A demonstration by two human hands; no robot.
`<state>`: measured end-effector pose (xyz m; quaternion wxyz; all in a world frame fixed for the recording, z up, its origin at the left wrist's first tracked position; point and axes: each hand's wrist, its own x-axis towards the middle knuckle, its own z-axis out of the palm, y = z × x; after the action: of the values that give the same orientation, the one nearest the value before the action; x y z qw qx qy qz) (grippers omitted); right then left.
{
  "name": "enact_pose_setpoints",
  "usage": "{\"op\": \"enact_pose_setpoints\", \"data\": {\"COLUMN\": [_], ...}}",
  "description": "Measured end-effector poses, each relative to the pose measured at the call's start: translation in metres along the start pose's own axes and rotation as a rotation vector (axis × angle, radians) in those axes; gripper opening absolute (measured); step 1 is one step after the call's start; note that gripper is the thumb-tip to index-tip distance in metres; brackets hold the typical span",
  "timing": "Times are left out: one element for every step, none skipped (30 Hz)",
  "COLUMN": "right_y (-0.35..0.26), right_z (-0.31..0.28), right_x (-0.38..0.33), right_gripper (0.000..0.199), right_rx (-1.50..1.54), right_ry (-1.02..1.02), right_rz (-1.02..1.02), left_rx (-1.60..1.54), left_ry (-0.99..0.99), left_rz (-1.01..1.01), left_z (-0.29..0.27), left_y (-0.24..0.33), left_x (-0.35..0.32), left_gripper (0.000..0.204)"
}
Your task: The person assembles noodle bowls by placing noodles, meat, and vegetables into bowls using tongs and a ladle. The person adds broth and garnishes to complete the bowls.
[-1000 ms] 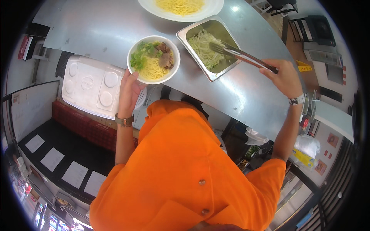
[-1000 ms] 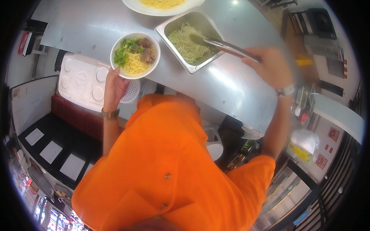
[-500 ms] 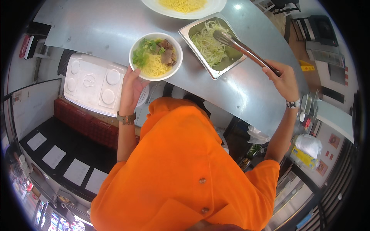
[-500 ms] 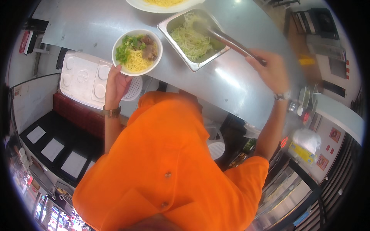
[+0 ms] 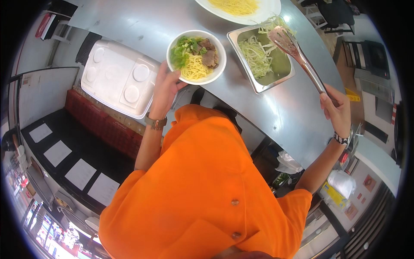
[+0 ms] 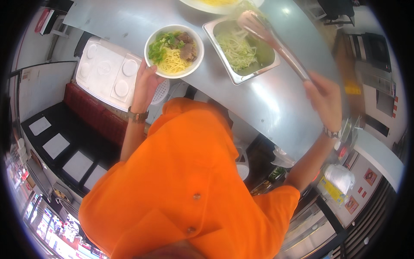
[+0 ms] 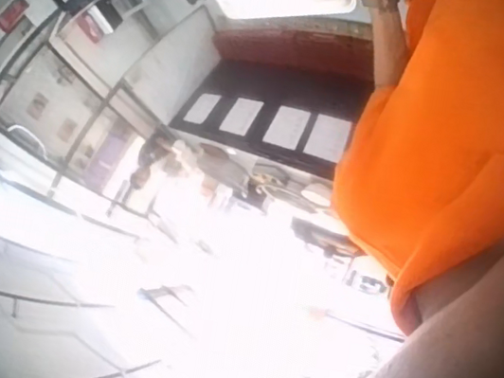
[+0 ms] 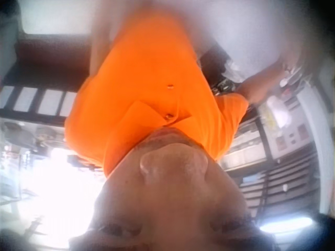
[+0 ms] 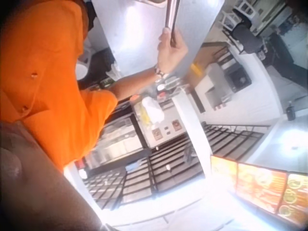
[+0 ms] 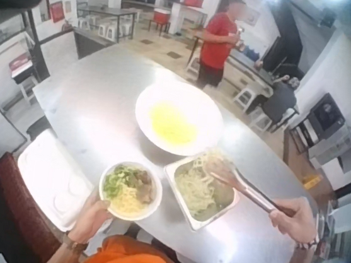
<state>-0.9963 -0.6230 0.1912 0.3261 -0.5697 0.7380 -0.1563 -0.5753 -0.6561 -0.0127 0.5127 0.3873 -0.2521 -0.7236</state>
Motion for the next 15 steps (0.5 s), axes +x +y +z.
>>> {"op": "enact_pose_setpoints", "data": {"right_y": [-0.005, -0.010, -0.016, -0.023, -0.031, -0.040, -0.049, -0.055, -0.058, -0.057, -0.058, -0.055, -0.059, -0.066, -0.071], "right_z": [0.002, 0.005, 0.009, 0.015, 0.020, 0.026, 0.032, 0.038, 0.045, 0.055, 0.064, 0.072, 0.079, 0.088, 0.096], "right_x": [0.001, 0.003, 0.005, 0.006, 0.008, 0.009, 0.011, 0.015, 0.020, 0.026, 0.032, 0.036, 0.038, 0.039, 0.040], "right_gripper": [0.034, 0.034, 0.033, 0.033, 0.033, 0.033, 0.033, 0.033, 0.033, 0.033, 0.033, 0.034, 0.034, 0.033, 0.033], "right_rx": [0.013, 0.026, 0.037, 0.047, 0.056, 0.049, 0.042, 0.036, 0.008, -0.019, -0.053, -0.152, -0.186, -0.224, -0.257], "right_ry": [-0.009, -0.017, -0.041, -0.064, -0.087, -0.107, -0.128, -0.152, -0.159, -0.165, -0.169, -0.165, -0.183, -0.206, -0.225], "right_rz": [-0.004, -0.008, -0.025, -0.042, -0.057, -0.069, -0.079, -0.093, -0.151, -0.209, -0.262, -0.295, -0.334, -0.373, -0.411], "left_rx": [-0.005, -0.010, -0.020, -0.030, -0.041, -0.032, -0.023, -0.013, 0.007, 0.029, 0.042, 0.047, 0.052, 0.052, 0.060], "left_ry": [0.001, 0.001, -0.004, -0.009, -0.015, -0.030, -0.045, -0.055, -0.063, -0.072, -0.084, -0.089, -0.093, -0.094, -0.094], "left_rz": [0.003, 0.005, 0.005, 0.004, 0.003, 0.001, -0.002, -0.002, -0.006, -0.009, -0.017, -0.027, -0.037, -0.047, -0.052], "left_z": [-0.001, -0.001, -0.001, 0.000, 0.000, -0.003, -0.007, -0.009, -0.011, -0.012, -0.013, -0.013, -0.013, -0.013, -0.013], "left_y": [0.000, 0.000, 0.000, 0.001, 0.002, 0.001, 0.000, 0.001, 0.002, 0.005, 0.008, 0.008, 0.008, 0.006, 0.005], "left_x": [0.000, 0.001, 0.001, 0.002, 0.003, 0.004, 0.007, 0.009, 0.010, 0.011, 0.013, 0.014, 0.016, 0.017, 0.019], "left_gripper": [0.052, 0.051, 0.051, 0.052, 0.052, 0.052, 0.052, 0.053, 0.052, 0.052, 0.051, 0.051, 0.050, 0.050, 0.050]}}
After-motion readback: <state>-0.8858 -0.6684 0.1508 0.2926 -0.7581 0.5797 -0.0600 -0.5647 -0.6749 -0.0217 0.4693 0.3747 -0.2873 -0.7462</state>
